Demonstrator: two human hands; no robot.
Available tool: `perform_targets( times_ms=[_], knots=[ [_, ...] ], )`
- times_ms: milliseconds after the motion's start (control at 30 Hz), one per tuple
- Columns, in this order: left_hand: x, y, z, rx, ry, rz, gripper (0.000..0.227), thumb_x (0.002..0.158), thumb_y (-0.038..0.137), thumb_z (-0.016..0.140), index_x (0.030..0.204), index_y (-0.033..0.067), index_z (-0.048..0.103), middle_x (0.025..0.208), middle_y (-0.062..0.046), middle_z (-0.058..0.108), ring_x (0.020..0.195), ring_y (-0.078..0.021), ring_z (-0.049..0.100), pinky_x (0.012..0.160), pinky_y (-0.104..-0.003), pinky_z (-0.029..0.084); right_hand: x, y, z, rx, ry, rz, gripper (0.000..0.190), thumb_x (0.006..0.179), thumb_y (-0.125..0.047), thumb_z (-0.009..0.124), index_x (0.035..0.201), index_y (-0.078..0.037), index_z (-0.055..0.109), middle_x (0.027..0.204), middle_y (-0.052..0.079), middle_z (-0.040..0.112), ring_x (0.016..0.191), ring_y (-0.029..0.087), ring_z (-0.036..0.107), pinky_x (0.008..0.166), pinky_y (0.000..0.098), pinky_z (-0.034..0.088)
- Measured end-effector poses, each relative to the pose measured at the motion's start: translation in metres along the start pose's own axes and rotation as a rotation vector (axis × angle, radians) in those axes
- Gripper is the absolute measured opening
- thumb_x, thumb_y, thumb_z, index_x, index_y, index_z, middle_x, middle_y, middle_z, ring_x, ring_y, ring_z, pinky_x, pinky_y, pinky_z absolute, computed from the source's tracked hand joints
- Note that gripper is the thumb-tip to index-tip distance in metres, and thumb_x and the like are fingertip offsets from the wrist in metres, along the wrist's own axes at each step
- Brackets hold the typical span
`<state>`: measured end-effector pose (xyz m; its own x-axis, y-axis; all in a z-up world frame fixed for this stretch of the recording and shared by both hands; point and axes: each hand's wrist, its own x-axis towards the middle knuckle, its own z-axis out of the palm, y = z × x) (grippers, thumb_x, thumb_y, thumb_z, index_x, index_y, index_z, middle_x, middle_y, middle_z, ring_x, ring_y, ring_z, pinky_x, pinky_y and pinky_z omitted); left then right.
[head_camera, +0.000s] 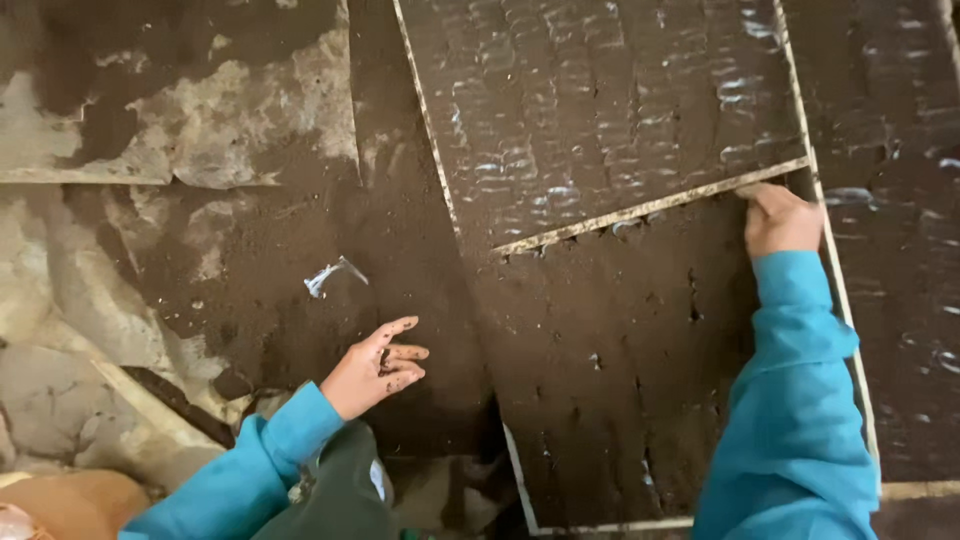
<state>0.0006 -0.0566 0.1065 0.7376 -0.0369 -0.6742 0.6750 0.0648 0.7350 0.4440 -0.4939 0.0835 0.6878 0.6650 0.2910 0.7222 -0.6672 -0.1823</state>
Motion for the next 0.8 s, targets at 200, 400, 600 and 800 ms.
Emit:
perform_targets(
  times_ms=[200,400,600,800],
  knots=[
    [0.0,-0.009,0.009,0.099,-0.084,0.053,0.07,0.088,0.005,0.059,0.149,0.0209,0.027,0.132,-0.013,0.058,0.11,-0.0282,0.067,0.102,-0.051,0.058,-0.01,-0.018,-0.045,-0.165,-0.338,0.05,0.056,0.086,-0.005,0.051,0.141,-0.01,0.058,0.137,0.016,0.061,0.122,0.037,0.057,0.095,0.0484,0.051],
    [-0.02,-0.018,0.019,0.015,-0.004,0.173,0.071,0.083,0.008,0.063,0.147,0.0105,0.03,0.126,-0.023,0.061,0.101,-0.0315,0.071,0.093,-0.044,0.061,-0.169,-0.076,-0.212,-0.085,-0.126,0.131,0.05,0.099,-0.003,0.056,0.149,0.001,0.052,0.139,0.027,0.06,0.124,0.043,0.057,0.103,0.0493,0.044],
    [-0.048,-0.008,0.036,-0.031,0.062,-0.034,0.073,0.084,0.006,0.059,0.15,0.0145,0.028,0.132,-0.018,0.056,0.107,-0.0344,0.065,0.106,-0.049,0.055,-0.315,-0.13,-0.211,0.156,0.046,0.75,0.032,0.101,0.005,0.054,0.134,0.006,0.058,0.121,0.025,0.064,0.106,0.036,0.062,0.093,0.048,0.051],
    [-0.025,-0.06,0.022,-0.2,0.114,0.233,0.074,0.077,-0.013,0.067,0.145,0.0036,0.043,0.116,-0.034,0.065,0.09,-0.0373,0.07,0.081,-0.047,0.059,-0.331,-0.073,-0.11,0.57,0.209,0.808,0.044,0.108,-0.015,0.043,0.147,0.004,0.038,0.143,0.031,0.042,0.135,0.043,0.035,0.113,0.0562,0.031]
  ],
)
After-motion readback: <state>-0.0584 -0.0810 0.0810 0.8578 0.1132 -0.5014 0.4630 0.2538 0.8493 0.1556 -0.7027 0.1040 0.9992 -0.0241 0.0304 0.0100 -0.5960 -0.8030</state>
